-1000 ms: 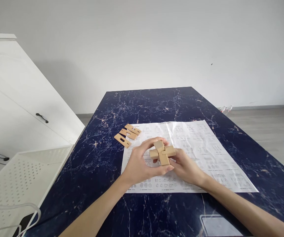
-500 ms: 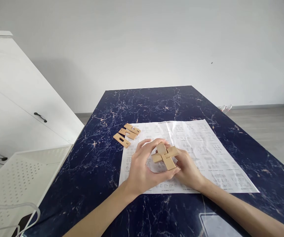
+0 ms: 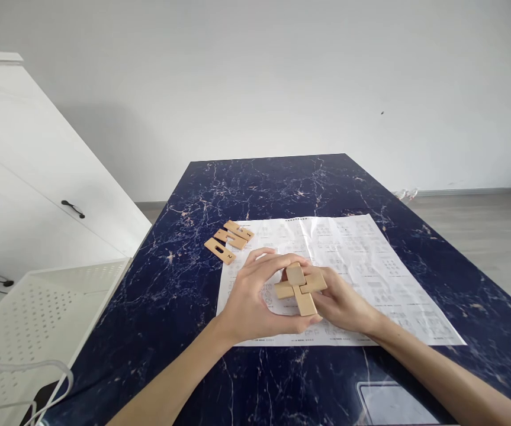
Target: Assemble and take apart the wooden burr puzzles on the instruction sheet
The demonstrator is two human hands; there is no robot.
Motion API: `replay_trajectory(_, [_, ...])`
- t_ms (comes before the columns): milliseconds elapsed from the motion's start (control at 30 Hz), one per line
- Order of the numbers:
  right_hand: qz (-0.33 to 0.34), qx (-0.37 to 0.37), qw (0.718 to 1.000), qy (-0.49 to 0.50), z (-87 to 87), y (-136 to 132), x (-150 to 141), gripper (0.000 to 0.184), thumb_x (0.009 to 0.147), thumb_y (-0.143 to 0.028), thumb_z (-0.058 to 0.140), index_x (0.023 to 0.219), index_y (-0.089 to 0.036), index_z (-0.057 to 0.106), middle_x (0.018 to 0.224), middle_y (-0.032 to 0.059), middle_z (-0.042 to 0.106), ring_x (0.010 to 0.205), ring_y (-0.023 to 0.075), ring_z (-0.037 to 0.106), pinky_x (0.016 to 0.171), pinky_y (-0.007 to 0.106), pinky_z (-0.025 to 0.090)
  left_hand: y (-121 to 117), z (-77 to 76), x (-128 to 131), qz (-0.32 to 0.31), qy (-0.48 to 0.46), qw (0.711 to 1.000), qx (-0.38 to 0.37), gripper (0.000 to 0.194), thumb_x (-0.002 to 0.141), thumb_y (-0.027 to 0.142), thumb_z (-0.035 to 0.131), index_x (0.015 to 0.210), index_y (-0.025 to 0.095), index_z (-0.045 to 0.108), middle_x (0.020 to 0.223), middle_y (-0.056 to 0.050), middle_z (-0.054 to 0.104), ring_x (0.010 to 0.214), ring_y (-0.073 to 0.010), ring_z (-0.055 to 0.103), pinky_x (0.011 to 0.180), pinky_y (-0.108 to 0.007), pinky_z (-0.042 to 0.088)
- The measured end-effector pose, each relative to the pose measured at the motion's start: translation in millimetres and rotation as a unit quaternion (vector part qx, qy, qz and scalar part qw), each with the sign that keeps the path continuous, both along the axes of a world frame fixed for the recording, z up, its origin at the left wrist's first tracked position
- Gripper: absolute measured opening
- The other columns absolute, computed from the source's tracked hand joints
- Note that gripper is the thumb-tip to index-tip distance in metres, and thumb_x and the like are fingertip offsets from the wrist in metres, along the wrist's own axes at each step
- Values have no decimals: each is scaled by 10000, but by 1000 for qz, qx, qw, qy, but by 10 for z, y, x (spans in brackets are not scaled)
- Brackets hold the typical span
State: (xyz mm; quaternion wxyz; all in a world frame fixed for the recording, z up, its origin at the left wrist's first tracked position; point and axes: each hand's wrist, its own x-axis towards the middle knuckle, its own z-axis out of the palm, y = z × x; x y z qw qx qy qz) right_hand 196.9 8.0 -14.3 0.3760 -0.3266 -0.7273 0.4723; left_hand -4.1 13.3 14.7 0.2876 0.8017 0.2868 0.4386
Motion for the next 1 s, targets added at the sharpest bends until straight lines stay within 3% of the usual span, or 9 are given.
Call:
replay_trajectory(233, [9, 11, 1000, 6, -19, 12, 11, 146, 961, -146, 552, 918, -190, 684, 868, 27, 686, 723, 156, 599, 668, 270, 498, 27, -10, -20, -31, 0, 999, -34, 696, 652, 366, 963, 1272, 284, 656, 1238, -44, 789, 1097, -291, 744, 1206, -544, 374])
replay_trajectory(467, [-39, 29, 999, -8, -98, -6, -15, 193, 1011, -191, 511, 976, -196, 701, 905, 35, 714, 761, 174, 629, 690, 288, 509, 31, -30, -20, -9, -18, 1000, -13, 686, 679, 386, 974, 1272, 281, 645, 1251, -68, 774, 1170, -303, 694, 1078, -500, 501])
replay_trajectory(567, [-65, 69, 995, -19, -107, -1, -20, 190, 990, -154, 501, 987, -208, 683, 904, 27, 717, 769, 177, 643, 720, 298, 527, 33, -23, -24, -14, -4, 999, -52, 700, 727, 373, 946, 1337, 287, 615, 1345, -74, 733, 1253, -307, 667, 1101, -487, 502])
replay_trajectory(800, [-203, 229, 945, -112, -152, 39, 21, 250, 940, -86, 501, 1115, -219, 619, 849, 6, 697, 656, 156, 634, 591, 257, 490, 24, -51, -9, 29, 42, 980, -192, 791, 796, 489, 870, 1461, 244, 519, 1499, -123, 614, 1359, -333, 593, 1117, -474, 498])
replay_trajectory(900, [-237, 274, 920, -147, -176, 47, 30, 264, 949, -98, 524, 1171, -209, 616, 817, -3, 703, 594, 142, 633, 556, 250, 483, 20, -74, 3, 41, 64, 972, -224, 759, 816, 558, 846, 1436, 237, 548, 1373, -105, 696, 1258, -313, 656, 1057, -439, 520])
replay_trajectory(1000, [-254, 304, 902, -169, -175, 51, 36, 197, 973, -127, 549, 1136, -201, 632, 762, -14, 697, 544, 129, 620, 524, 244, 469, 23, -70, 17, 45, 84, 970, -225, 596, 870, 560, 789, 1335, 231, 613, 1163, -60, 765, 1071, -270, 716, 947, -392, 541])
